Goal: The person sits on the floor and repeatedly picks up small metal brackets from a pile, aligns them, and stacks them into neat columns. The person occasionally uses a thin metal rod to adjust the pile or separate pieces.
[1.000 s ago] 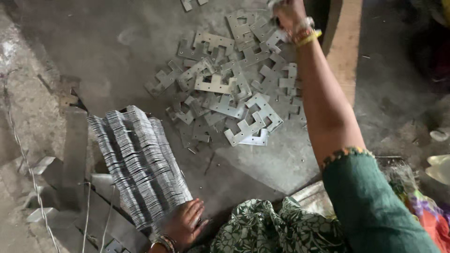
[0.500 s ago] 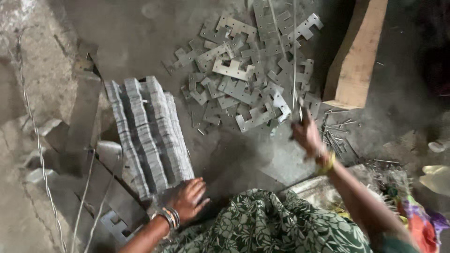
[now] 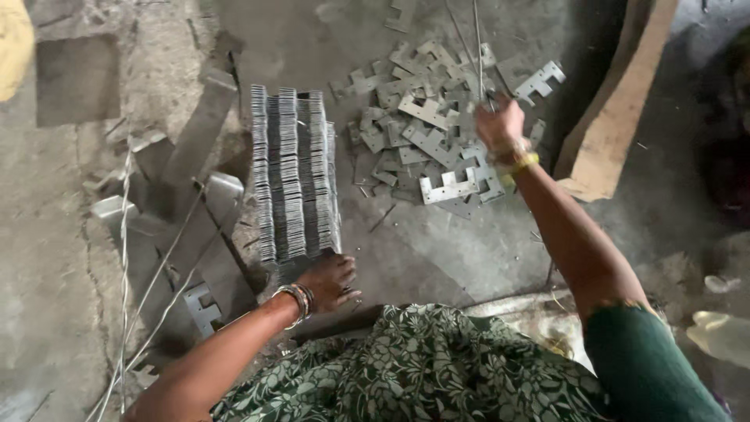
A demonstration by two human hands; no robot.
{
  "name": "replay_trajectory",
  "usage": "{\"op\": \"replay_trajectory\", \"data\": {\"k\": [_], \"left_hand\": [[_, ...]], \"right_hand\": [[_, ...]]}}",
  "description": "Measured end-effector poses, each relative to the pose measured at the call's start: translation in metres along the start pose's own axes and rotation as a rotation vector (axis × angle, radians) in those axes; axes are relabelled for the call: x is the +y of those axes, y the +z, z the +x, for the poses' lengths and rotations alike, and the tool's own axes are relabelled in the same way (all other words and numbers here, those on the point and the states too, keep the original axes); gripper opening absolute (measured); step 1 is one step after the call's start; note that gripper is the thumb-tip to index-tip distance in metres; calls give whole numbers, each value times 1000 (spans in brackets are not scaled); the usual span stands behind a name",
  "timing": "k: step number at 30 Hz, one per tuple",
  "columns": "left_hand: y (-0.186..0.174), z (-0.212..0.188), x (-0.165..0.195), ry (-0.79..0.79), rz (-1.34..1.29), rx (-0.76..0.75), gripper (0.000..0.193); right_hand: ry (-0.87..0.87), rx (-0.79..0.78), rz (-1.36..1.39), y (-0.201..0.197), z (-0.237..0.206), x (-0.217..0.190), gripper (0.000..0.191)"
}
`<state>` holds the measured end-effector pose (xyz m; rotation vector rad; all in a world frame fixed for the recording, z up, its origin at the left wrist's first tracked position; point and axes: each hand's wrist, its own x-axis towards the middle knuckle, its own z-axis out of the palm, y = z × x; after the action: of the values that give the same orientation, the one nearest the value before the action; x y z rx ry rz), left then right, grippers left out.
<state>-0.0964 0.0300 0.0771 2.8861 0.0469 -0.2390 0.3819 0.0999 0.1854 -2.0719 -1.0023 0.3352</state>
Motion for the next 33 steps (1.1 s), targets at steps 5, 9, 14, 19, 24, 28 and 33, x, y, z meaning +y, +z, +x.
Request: {"op": "replay_trajectory", "data": {"k": [5,9,14,19,24,28,33], "left_hand": [[27,5,-4,-16,-39,207,54],[39,12,-1,-51,-41,111,57],[27,12,4,-100,-123,237,48],[14,12,4,-98,-137,141,49],[15,19,3,-83,-61,158,52],[3,16,5,-82,-31,182,49],[-21,12,6,-106,-113,102,43]], "right_hand": [[-136,-129,-161,31,15,-29,43],[-371,-297,-257,-10,-60,6,37],[-264,-404,-286,-92,-153,61,60],[-148,-390,-386,-95,-145,83,56],[-370,-484,-357,-60,-131,63,46],[-137,-622,-540,-112,-157,60,54],[-423,-412,-710,-195,-186,81,47]]}}
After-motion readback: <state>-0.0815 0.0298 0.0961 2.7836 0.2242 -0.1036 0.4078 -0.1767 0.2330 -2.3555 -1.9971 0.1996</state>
